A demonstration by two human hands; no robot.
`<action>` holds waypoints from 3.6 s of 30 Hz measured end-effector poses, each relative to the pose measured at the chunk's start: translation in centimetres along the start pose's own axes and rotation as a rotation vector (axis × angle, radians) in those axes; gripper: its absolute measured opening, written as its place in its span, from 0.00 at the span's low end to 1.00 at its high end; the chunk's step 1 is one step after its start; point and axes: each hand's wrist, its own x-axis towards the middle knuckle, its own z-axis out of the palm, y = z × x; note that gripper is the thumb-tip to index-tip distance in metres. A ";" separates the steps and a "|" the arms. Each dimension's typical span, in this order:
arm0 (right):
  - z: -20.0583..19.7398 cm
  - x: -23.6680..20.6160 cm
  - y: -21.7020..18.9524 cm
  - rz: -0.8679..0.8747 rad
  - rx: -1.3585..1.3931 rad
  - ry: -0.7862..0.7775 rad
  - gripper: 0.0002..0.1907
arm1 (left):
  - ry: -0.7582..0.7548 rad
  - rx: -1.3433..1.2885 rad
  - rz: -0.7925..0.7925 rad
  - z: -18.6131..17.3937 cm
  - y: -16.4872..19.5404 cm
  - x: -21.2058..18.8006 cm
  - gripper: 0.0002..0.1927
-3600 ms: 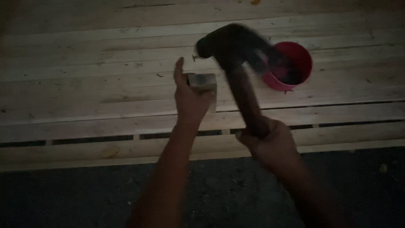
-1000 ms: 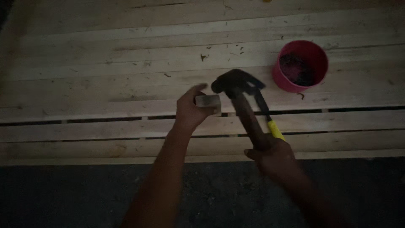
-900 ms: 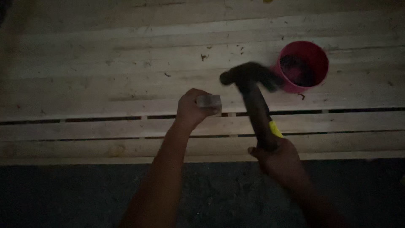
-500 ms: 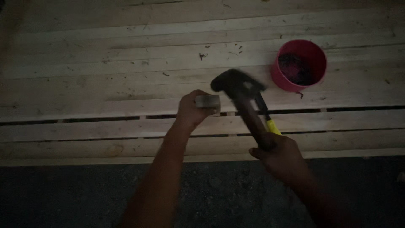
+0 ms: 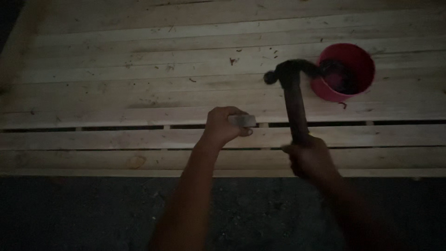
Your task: The person takes nails from a pink bucket and hammers them into a slatted wooden table, at times holding a small block against the wood while striking with a claw hammer. They repeatedly reach into the bucket for more nails and continue hammering across the table surface.
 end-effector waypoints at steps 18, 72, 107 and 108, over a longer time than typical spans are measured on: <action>3.5 7.7 2.6 0.037 -0.033 -0.218 0.08 | -0.056 -0.104 -0.063 -0.9 -0.8 0.1 0.30; -0.3 4.4 14.0 0.253 -0.687 0.030 0.12 | 0.401 0.050 0.212 3.2 1.1 3.9 0.18; 0.6 4.2 11.9 -0.461 -0.912 0.197 0.18 | 0.455 0.011 0.297 2.4 -0.8 3.1 0.18; 0.5 3.7 11.4 -0.330 -0.639 0.187 0.17 | 0.453 0.017 0.289 2.5 -0.8 3.0 0.18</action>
